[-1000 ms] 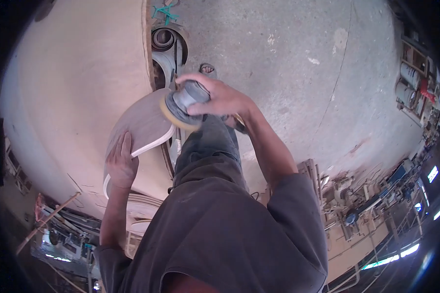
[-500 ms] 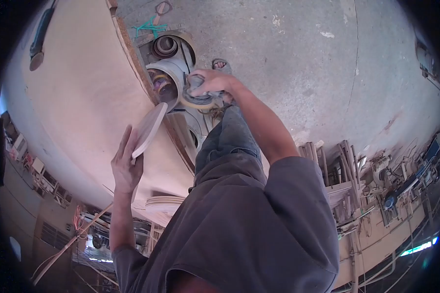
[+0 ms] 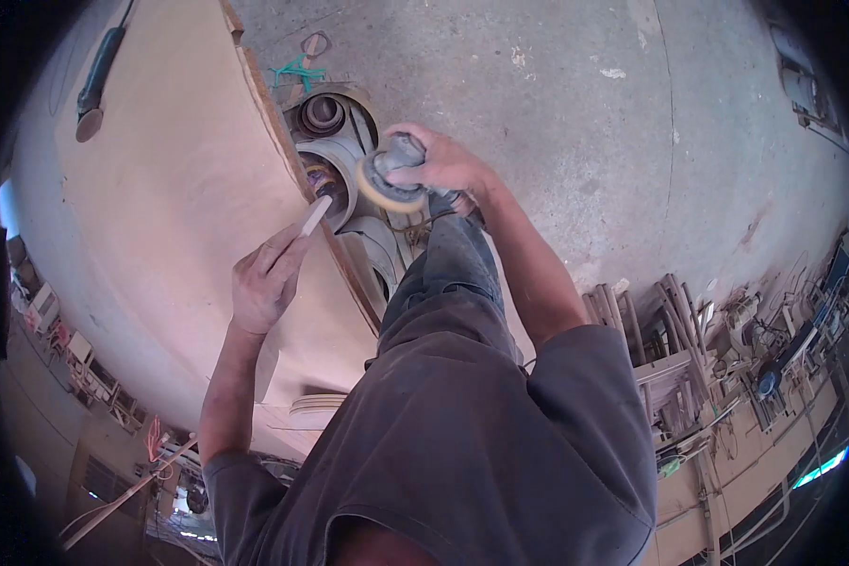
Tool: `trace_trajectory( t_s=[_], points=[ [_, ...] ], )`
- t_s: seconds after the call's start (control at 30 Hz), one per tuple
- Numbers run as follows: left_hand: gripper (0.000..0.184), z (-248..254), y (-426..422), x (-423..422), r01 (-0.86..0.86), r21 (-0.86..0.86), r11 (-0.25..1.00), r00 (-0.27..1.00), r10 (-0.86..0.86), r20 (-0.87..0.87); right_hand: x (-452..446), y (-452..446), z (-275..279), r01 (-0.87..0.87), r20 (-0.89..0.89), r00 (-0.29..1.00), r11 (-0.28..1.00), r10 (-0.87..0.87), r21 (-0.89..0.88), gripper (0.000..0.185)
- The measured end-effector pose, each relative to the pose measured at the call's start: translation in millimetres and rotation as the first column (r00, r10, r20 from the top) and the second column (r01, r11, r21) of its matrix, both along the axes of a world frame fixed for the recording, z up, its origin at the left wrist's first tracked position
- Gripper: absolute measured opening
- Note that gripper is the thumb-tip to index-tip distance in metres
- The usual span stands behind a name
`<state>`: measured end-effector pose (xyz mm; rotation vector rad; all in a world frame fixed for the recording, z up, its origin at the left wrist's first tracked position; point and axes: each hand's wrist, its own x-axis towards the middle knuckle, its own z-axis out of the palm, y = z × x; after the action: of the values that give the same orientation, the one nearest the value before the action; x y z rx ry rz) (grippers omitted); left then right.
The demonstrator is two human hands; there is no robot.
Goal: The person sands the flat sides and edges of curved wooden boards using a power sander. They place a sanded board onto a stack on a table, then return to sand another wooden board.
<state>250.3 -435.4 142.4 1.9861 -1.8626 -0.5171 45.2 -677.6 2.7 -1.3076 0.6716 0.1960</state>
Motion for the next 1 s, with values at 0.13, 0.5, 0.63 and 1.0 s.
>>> trace_trajectory(
  t_s=[0.13, 0.5, 0.63, 1.0],
  points=[
    [0.031, 19, 37, 6, -0.363, 0.226, 0.904, 0.908, 0.397, -0.131, 20, 33, 7, -0.077, 0.110, 0.992, 0.991, 0.065, 0.109, 0.067],
    [0.017, -7, 150, 28, -0.510, 0.292, 0.809, 0.858, 0.505, 0.099, 44, 83, 119, -0.022, 0.241, 0.969, 0.990, 0.055, -0.140, 0.066],
    [0.021, -10, 151, 28, -0.501, 0.274, 0.821, 0.864, 0.494, 0.101, 52, 100, 174, -0.085, 0.224, 0.950, 0.872, 0.217, -0.481, 0.070],
    [0.015, -10, 154, 36, -0.484, 0.258, 0.836, 0.874, 0.479, 0.087, 37, 113, 56, 0.238, 0.102, 0.965, 0.970, -0.243, 0.057, 0.065]
  ],
)
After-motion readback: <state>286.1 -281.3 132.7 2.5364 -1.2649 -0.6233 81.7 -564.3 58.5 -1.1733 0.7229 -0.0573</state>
